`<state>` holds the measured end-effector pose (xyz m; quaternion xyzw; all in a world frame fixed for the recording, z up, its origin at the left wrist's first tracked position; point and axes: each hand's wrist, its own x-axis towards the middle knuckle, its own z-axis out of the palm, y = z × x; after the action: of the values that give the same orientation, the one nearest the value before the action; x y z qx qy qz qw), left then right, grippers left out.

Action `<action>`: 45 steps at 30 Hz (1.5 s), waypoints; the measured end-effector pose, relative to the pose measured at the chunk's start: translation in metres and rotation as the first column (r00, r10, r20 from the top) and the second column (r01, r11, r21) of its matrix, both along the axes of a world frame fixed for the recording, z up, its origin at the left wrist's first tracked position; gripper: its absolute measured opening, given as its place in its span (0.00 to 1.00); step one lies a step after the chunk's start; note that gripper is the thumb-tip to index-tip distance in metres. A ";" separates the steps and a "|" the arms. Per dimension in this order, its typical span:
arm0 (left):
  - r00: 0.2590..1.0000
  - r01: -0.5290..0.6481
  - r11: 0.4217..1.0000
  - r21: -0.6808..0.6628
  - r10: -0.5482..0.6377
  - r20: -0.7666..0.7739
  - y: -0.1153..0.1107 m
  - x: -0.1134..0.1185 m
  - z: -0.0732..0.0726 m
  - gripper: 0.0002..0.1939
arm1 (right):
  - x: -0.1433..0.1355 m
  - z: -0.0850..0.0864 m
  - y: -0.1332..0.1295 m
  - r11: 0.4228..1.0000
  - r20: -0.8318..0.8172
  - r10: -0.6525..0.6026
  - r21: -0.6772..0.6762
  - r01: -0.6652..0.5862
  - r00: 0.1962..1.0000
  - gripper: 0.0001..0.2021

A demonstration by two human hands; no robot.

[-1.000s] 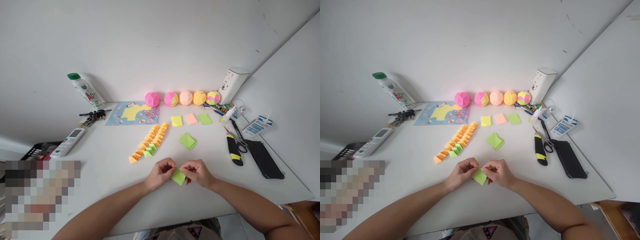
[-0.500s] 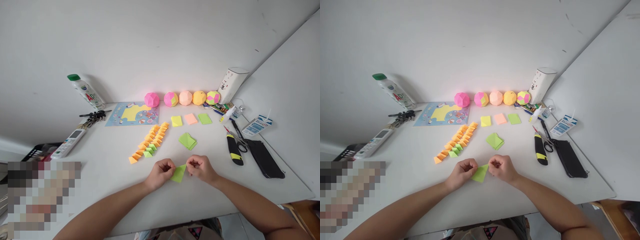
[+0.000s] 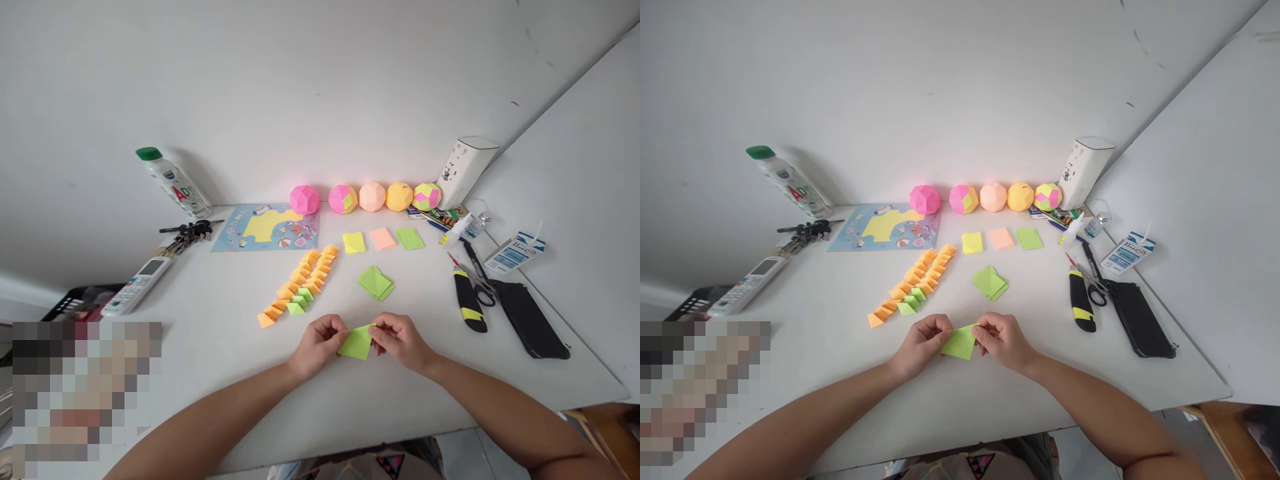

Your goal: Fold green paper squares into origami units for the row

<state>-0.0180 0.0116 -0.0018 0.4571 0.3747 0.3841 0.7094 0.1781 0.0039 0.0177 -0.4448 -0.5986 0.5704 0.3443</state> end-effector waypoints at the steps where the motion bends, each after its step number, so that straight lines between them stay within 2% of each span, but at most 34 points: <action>1: 1.000 -0.004 1.000 0.003 0.004 0.011 0.000 0.000 0.000 0.14 | 0.000 0.001 0.000 1.000 -0.007 -0.001 -0.007 0.000 1.000 0.12; 11: 1.000 -0.030 0.999 0.024 0.030 -0.002 0.000 -0.001 0.000 0.15 | 0.000 0.001 0.003 0.991 -0.034 0.028 -0.129 -0.032 0.999 0.14; 15: 0.997 0.061 0.995 0.085 -0.065 0.047 0.000 -0.003 0.002 0.16 | 0.000 -0.002 0.005 0.991 -0.025 0.013 -0.136 -0.016 1.000 0.15; 20: 0.986 0.165 0.979 0.121 -0.167 0.009 0.000 -0.003 0.008 0.15 | -0.001 -0.006 0.003 0.990 -0.062 0.042 -0.128 -0.050 0.997 0.14; 30: 0.958 0.268 0.947 0.176 -0.280 0.053 -0.001 -0.003 0.008 0.12 | -0.003 -0.003 0.001 0.994 -0.067 0.062 -0.091 -0.068 0.996 0.10; 36: 0.945 0.276 0.945 0.178 -0.300 0.128 -0.002 -0.001 0.001 0.11 | -0.002 -0.006 0.001 0.997 -0.029 0.063 -0.045 -0.064 0.998 0.10; 41: 0.944 0.301 0.949 0.096 -0.310 0.114 -0.004 -0.002 -0.001 0.15 | -0.003 -0.003 0.000 0.995 -0.012 0.085 -0.051 -0.085 0.996 0.10; 45: 0.969 0.233 0.967 0.107 -0.240 0.058 -0.004 -0.002 -0.001 0.17 | -0.002 -0.005 0.000 0.988 -0.032 0.111 -0.102 -0.113 0.993 0.12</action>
<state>-0.0204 0.0078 -0.0023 0.5192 0.2725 0.3308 0.7394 0.1761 0.0041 0.0131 -0.4203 -0.5876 0.6249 0.2959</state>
